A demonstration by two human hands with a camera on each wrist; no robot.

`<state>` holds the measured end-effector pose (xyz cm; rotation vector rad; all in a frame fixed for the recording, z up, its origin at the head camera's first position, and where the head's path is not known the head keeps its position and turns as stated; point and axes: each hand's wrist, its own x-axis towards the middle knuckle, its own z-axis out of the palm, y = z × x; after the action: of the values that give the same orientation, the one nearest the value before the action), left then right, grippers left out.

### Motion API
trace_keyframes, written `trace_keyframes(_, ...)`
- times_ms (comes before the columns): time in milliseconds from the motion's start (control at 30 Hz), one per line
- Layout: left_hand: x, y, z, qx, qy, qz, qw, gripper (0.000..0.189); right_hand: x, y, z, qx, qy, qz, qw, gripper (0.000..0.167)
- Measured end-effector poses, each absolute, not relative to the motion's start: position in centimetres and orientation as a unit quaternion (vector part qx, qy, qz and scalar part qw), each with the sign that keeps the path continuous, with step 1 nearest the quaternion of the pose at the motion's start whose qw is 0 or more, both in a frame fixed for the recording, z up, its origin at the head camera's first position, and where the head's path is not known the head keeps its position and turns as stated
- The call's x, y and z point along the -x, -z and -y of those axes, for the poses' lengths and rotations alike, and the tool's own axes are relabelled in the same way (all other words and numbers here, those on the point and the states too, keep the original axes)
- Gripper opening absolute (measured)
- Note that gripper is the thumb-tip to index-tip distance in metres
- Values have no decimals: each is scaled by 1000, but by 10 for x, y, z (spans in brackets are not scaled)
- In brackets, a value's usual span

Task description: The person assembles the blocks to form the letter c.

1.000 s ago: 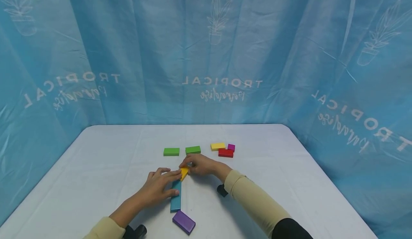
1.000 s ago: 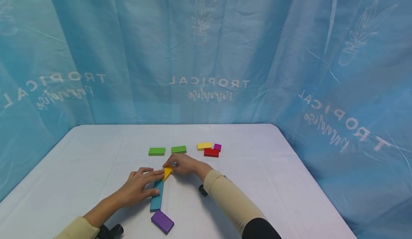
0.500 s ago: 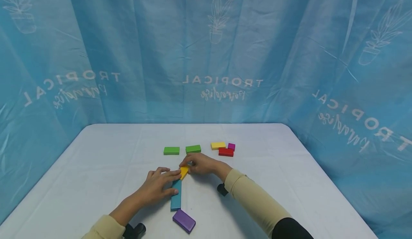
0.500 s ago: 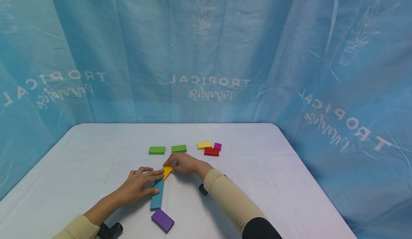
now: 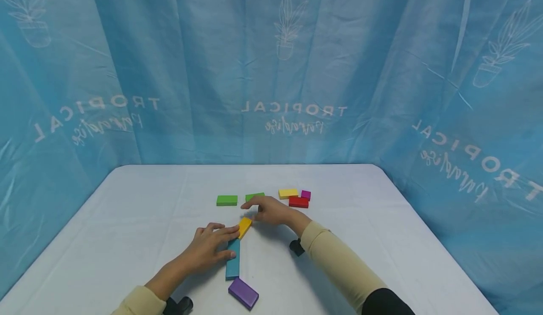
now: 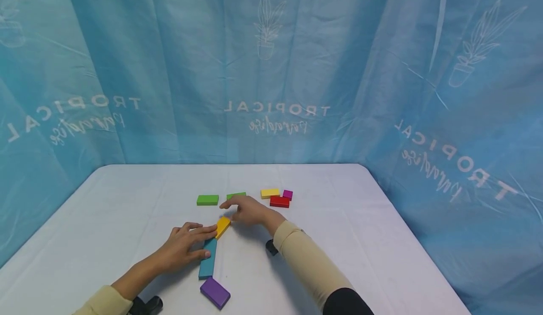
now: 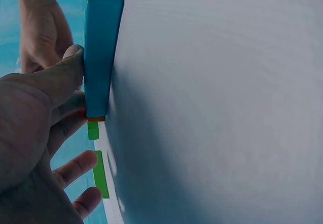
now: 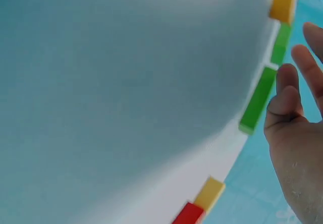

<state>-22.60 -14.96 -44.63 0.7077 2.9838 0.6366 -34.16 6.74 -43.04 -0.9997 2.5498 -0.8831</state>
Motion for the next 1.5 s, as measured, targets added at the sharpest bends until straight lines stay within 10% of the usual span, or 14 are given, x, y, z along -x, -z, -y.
trace_keyframes(400,226,446,148,-211,-206,-956,10,56,367,418,-86,187,358,-915,-9,39)
trace_keyframes(1500,224,447,148,-208,-208,-956,10,57,398,433,-136,76,212,-974,-27,38)
